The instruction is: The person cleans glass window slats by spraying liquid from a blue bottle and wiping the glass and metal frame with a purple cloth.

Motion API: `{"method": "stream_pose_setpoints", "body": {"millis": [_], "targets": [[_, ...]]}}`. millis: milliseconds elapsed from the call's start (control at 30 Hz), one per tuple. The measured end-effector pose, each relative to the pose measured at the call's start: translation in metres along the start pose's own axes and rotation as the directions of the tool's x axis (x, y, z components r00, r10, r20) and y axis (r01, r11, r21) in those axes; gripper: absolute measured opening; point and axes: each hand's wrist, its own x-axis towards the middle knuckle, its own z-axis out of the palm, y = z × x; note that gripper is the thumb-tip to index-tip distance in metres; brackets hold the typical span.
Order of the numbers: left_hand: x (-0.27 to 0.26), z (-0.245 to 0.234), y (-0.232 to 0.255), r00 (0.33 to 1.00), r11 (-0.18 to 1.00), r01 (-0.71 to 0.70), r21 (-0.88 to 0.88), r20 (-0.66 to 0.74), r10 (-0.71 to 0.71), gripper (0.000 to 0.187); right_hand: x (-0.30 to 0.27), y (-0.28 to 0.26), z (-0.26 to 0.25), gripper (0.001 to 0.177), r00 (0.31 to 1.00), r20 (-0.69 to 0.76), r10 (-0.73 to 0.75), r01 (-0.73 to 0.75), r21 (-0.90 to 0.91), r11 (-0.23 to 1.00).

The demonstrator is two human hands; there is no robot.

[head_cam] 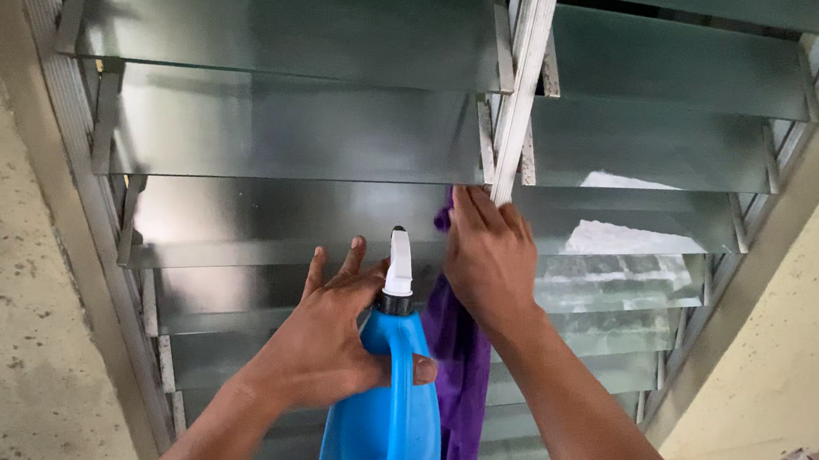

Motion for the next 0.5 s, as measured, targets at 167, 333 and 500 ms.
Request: {"method": "stream_pose_setpoints", "body": {"millis": [167,333,500], "targets": [[-0.004,0.0,0.001,0.996,0.995,-0.054,-0.082,-0.075,0.048,0.111,-0.013,-0.007,0.001,0.029,0.997,-0.053,0.058,-0.053,0.081,0.995],[-0.003,-0.004,0.003,1.0,0.999,0.021,-0.045,0.01,-0.02,0.106,-0.045,-0.007,-0.01,0.03,0.998,-0.053,0.018,-0.015,0.059,0.998],[-0.004,-0.003,0.002,0.999,0.998,-0.029,-0.058,-0.036,0.027,0.114,-0.021,-0.001,-0.005,0.028,0.999,0.0,0.046,-0.046,0.04,0.998]]}}
